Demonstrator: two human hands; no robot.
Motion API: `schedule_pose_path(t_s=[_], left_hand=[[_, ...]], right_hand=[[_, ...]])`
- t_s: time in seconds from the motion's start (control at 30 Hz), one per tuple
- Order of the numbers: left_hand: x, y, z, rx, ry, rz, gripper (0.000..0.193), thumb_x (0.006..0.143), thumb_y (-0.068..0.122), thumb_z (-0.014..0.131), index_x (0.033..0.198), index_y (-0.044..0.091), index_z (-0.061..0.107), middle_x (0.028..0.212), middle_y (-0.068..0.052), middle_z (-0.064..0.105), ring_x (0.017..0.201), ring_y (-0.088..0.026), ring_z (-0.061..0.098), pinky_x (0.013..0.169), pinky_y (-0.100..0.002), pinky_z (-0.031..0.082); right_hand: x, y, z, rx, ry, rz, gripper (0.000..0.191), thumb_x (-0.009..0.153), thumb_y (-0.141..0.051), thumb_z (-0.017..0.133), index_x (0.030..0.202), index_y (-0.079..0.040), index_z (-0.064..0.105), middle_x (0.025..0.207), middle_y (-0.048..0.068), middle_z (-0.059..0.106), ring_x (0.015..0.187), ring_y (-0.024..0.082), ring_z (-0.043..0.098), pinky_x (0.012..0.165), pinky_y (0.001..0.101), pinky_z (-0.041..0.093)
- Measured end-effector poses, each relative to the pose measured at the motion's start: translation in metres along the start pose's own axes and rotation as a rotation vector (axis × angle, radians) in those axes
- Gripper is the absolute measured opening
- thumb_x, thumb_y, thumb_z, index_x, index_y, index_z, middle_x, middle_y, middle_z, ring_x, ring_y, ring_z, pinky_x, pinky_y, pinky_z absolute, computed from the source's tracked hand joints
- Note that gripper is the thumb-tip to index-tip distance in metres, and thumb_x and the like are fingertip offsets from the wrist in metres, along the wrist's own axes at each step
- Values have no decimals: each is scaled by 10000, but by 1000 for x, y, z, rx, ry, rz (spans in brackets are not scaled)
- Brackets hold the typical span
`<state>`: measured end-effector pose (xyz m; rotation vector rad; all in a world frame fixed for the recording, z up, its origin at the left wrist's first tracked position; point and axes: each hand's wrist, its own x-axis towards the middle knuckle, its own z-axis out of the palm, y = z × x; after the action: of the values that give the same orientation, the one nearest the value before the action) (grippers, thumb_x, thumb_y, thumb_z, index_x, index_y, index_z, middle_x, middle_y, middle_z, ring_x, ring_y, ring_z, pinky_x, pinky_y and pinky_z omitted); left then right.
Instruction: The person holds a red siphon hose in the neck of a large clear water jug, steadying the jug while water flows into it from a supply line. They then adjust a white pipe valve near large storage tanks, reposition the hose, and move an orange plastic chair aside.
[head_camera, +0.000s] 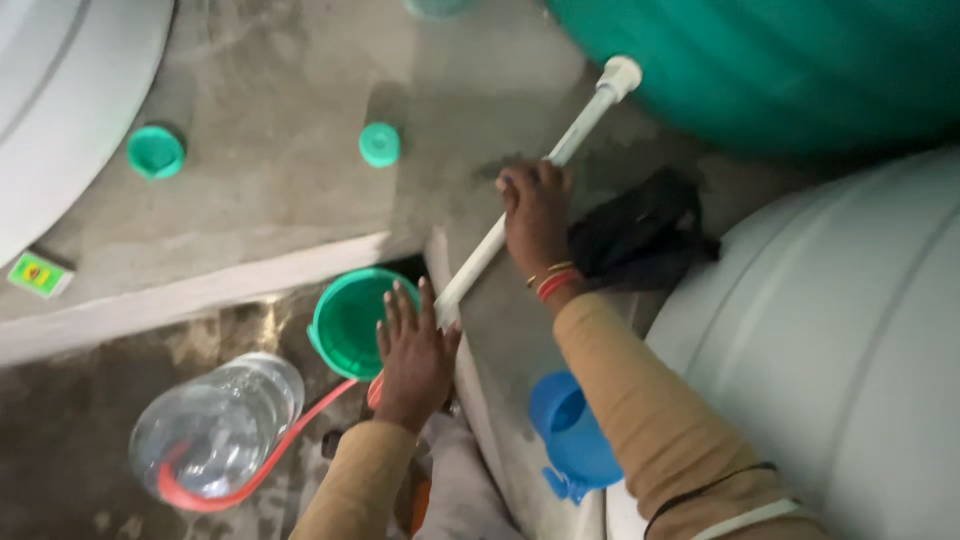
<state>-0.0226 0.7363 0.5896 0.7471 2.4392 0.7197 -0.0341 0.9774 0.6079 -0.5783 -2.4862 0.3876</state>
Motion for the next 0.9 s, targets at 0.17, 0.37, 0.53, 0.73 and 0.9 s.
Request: schedule_pose_path(t_s=[0.17,0.37,0.53,0.73,0.9], left_hand=[[4,-5,2,-2,45,34,782,1014,472,509,1618,92,190,1656,-294,130,1540,-479,109,1173,-659,166],[7,-9,9,68,15,47,826,971,472,527,1611,86,175,1650,-292,123,1524,-475,112,1159,-657,163],[4,-6,6,52,10,30,804,1001,503,508,1609,91,181,1649,-285,128,1529,-469,113,1169,-648,168],[-13,-11,4,27,9,30,794,1010,518,481,1610,83,196,1652,-287,144,1522,-480,130,1172,-641,174],[-38,-26,7,-5,56,-21,765,1032,536,469,1610,95,233,1664,-281,164,1538,-485,137,1198,-640,174]], right_hand=[[-2,2,1,-3,1,10,51,977,-152,694,1004,-111,683,1073,99,615,1090,362,543,962,513,429],[1,-1,2,-109,-20,64,103,944,-203,711,1013,-127,714,1085,136,615,1063,411,530,865,526,431],[10,-7,-7,-147,-76,57,120,951,-238,680,1003,-137,718,1043,96,631,1023,374,555,907,517,466],[24,-9,-6,-381,-152,70,181,983,-284,646,963,-136,748,959,133,677,927,408,606,841,533,468],[26,2,4,-170,-198,164,242,1076,-200,568,1046,2,699,968,242,676,896,428,646,793,555,493]])
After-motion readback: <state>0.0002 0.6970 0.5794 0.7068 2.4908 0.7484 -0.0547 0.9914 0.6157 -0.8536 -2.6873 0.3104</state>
